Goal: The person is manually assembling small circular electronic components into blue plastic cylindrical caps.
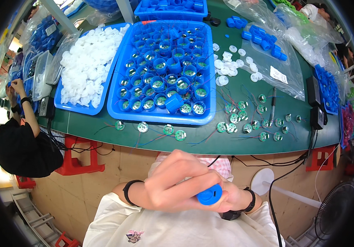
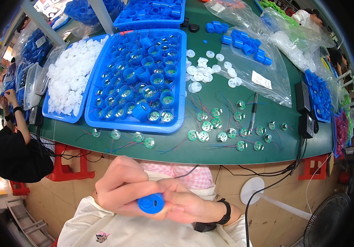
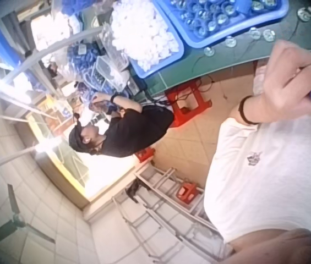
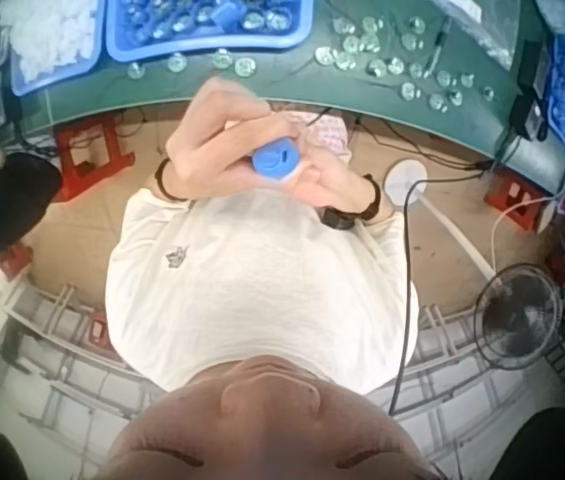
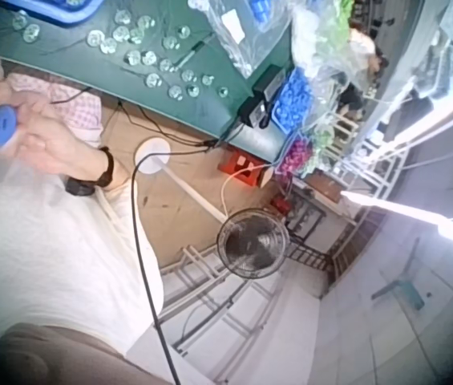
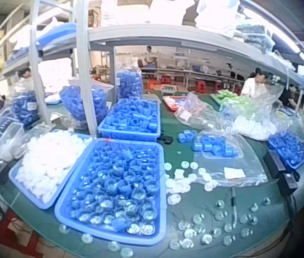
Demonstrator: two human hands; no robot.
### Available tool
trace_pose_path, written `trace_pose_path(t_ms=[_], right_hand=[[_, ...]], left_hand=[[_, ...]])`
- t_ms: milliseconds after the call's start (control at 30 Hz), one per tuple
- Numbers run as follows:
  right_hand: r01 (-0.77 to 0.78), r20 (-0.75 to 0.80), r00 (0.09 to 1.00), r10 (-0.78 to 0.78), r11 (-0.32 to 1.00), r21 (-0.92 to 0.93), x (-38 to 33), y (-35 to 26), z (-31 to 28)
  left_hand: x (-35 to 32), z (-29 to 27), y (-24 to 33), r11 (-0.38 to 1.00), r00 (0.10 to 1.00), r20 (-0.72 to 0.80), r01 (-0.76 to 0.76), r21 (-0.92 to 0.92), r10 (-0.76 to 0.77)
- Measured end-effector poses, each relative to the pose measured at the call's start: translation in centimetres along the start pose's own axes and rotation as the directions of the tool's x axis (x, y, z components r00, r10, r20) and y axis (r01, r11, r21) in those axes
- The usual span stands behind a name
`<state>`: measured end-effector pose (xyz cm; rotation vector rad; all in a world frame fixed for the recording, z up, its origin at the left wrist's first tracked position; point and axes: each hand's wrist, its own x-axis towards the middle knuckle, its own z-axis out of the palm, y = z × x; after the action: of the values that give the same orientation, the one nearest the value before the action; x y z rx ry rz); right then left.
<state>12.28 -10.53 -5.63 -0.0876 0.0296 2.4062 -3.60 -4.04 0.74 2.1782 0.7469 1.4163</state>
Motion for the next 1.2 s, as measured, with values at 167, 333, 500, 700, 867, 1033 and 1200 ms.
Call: trace_pose_path(t_ms=[167,333,500,700,867,1033,1200], right_hand=[[0.003,-0.108,0.994,-0.014,0.996,-0.093,1.1,0.0,2.1],[-0.001,-0.059,0.998,-0.005,0.995,-0.1,0.3,0.2,0.4],[0.051,-0.03,0.996,-0.087,0.8,-0.597,0.9,-2.5,2.3],[-0.053,0.496,0.606,-0.622,-0.654,-0.755,3.0,-6.4,4.6],[-0.085,0.604,0.653,-0.457,-0.837,-0.541,6.4,-8.0,4.8],[-0.113,0.485,0.826,-0.287,-0.928,-0.355,9.4,-8.3,3.9],[-0.122,0.462,0.851,-0.251,-0.949,-0.292,9.5,-8.3,4.0]], left_hand=[[-0.2,-0.2,-0.4,1.0,1.0,0.02,-0.019,-0.014,0.019],[-0.4,0.0,-0.1,0.998,0.997,-0.05,-0.059,0.003,0.059],[-2.0,0.0,-1.3,0.995,0.996,-0.03,-0.091,-0.046,0.09],[-2.7,-0.5,-3.5,0.957,0.973,0.031,0.22,0.189,-0.23],[-4.1,-1.8,-4.8,0.872,0.934,-0.097,0.357,0.336,-0.345],[-3.7,-1.9,-4.4,0.884,0.939,-0.112,0.345,0.317,-0.326],[-3.7,-1.6,-4.3,0.902,0.944,-0.059,0.329,0.28,-0.326]])
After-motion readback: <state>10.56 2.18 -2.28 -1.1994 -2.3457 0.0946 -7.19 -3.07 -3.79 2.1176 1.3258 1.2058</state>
